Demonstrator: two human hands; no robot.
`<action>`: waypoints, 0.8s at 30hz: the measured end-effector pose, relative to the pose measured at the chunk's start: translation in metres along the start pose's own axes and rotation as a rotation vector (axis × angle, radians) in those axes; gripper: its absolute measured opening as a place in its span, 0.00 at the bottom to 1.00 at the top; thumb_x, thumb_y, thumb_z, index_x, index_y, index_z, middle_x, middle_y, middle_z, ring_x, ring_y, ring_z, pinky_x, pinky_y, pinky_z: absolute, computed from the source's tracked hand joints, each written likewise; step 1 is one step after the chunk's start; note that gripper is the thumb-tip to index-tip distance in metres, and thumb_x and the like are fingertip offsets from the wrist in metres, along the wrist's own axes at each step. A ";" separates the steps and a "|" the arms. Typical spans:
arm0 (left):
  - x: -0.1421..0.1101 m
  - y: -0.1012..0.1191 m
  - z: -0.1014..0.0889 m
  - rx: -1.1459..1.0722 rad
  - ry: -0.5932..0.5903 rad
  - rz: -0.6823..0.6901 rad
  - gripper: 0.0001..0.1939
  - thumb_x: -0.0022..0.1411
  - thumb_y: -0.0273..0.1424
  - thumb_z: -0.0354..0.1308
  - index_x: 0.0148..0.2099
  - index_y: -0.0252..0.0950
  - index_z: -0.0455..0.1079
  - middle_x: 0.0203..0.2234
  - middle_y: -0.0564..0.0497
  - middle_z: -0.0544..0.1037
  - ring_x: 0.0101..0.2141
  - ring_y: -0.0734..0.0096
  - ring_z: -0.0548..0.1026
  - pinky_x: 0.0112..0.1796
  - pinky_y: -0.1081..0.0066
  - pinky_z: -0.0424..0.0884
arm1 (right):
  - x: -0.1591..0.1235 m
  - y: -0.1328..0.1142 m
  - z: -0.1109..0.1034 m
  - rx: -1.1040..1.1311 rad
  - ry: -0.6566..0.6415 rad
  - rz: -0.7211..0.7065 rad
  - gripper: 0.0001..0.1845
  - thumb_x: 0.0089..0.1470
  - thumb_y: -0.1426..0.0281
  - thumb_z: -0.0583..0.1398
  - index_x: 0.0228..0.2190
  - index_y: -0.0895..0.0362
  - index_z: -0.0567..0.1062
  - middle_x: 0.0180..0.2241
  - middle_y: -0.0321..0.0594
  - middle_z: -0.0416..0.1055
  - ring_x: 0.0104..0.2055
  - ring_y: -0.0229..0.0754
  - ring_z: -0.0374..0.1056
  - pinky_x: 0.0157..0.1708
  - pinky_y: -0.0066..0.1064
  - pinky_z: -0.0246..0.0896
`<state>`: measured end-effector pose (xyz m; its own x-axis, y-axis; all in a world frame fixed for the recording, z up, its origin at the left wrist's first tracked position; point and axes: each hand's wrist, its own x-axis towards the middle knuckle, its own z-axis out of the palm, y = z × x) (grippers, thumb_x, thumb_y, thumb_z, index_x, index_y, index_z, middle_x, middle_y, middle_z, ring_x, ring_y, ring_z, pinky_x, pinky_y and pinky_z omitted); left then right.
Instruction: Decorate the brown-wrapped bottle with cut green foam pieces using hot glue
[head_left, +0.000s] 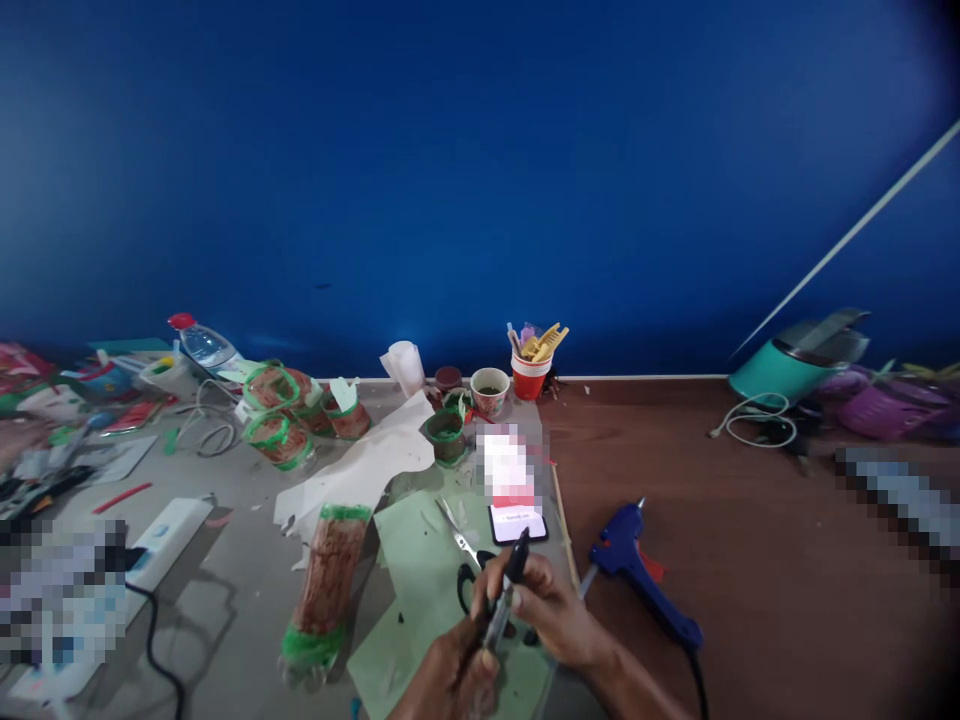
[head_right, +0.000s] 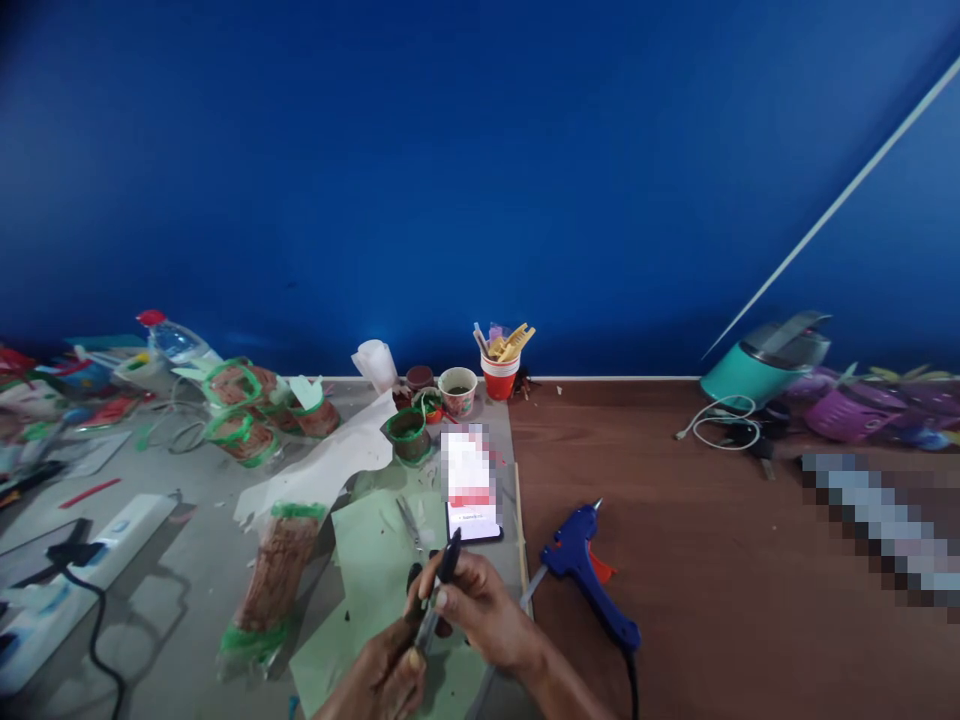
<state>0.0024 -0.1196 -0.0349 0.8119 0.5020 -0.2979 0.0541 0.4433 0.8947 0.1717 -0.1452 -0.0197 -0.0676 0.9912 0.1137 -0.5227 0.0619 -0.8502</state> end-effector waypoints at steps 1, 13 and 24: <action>-0.001 0.000 -0.003 0.026 0.029 0.034 0.30 0.57 0.53 0.55 0.53 0.37 0.65 0.19 0.59 0.55 0.18 0.81 0.50 0.20 0.78 0.49 | 0.000 0.000 -0.003 0.005 0.040 -0.016 0.23 0.50 0.48 0.61 0.30 0.56 0.73 0.21 0.35 0.67 0.21 0.35 0.58 0.24 0.27 0.57; -0.003 0.035 -0.037 0.548 0.409 0.275 0.28 0.65 0.39 0.50 0.64 0.39 0.49 0.48 0.40 0.73 0.48 0.62 0.72 0.50 0.63 0.67 | -0.004 -0.006 -0.008 -0.376 0.123 0.078 0.26 0.56 0.51 0.56 0.49 0.54 0.73 0.29 0.37 0.65 0.32 0.40 0.61 0.37 0.32 0.60; -0.003 0.056 -0.041 0.722 0.469 0.393 0.12 0.60 0.37 0.57 0.41 0.36 0.74 0.50 0.38 0.74 0.50 0.55 0.73 0.48 0.63 0.71 | 0.001 -0.007 -0.003 -0.643 -0.014 0.066 0.23 0.58 0.64 0.55 0.54 0.57 0.69 0.41 0.42 0.71 0.41 0.44 0.65 0.44 0.34 0.61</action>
<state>-0.0208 -0.0662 0.0026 0.5404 0.8348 0.1055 0.3008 -0.3087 0.9023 0.1780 -0.1439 -0.0155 -0.0957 0.9939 0.0542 0.0965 0.0634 -0.9933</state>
